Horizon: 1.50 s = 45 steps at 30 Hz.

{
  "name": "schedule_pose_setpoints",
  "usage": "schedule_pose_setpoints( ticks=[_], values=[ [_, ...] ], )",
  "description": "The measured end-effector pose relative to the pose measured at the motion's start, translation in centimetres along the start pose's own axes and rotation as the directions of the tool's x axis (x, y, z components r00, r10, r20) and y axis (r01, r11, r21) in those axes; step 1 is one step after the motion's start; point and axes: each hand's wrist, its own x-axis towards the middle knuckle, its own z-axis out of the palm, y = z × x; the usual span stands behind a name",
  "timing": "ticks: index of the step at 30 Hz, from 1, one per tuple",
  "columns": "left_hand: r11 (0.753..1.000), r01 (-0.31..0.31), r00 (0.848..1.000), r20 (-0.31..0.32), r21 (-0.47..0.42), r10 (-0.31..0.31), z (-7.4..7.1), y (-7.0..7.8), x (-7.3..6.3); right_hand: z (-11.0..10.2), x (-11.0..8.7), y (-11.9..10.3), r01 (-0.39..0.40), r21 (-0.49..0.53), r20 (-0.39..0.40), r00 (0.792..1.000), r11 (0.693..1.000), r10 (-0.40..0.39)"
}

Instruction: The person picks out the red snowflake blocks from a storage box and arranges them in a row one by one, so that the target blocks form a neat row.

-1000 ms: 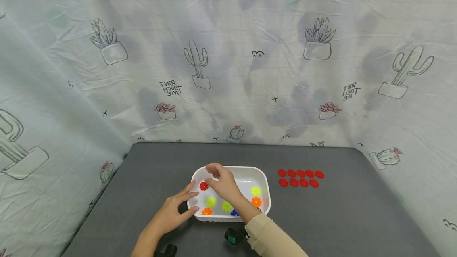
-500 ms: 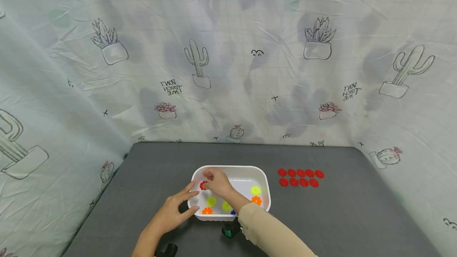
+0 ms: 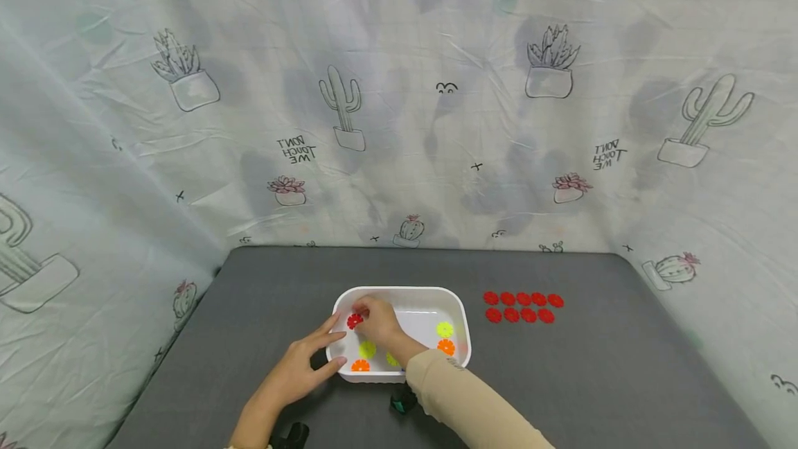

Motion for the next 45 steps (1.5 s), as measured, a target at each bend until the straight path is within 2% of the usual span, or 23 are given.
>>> schedule_pose_setpoints(
  ticks=[8,15,24,28,35,41,45],
  values=[
    [1.000,0.002,1.000,-0.007,0.008,-0.002,0.0,0.0,-0.1,0.5,0.1,0.2,0.088,-0.142,-0.004,0.996,0.986,-0.090],
    [1.000,0.029,1.000,0.010,0.002,-0.029,0.0,0.1,0.0,0.1,-0.3,-0.3,0.128,-0.305,0.016,0.991,0.944,-0.129],
    [0.999,0.050,0.998,0.025,-0.001,-0.050,-0.1,0.2,0.1,0.1,-0.6,-0.5,0.128,-0.317,0.044,0.992,0.940,-0.121],
    [0.998,0.059,0.998,0.030,-0.013,-0.059,-0.2,0.3,0.1,0.1,-0.6,-0.5,0.133,-0.278,0.033,0.991,0.951,-0.129],
    [0.997,0.070,0.997,0.030,-0.025,-0.069,-0.1,0.4,0.1,-0.6,-0.7,-0.8,0.056,-0.075,-0.043,0.997,0.996,-0.059],
    [0.997,0.072,0.997,0.034,-0.030,-0.071,-0.1,0.3,0.2,-2.0,-1.0,-1.2,0.022,0.064,-0.064,0.998,0.998,-0.017],
    [0.997,0.069,0.997,0.030,-0.021,-0.068,0.0,0.4,0.2,-3.1,-1.3,-1.1,0.043,0.119,-0.076,0.997,0.992,-0.034]
  ],
)
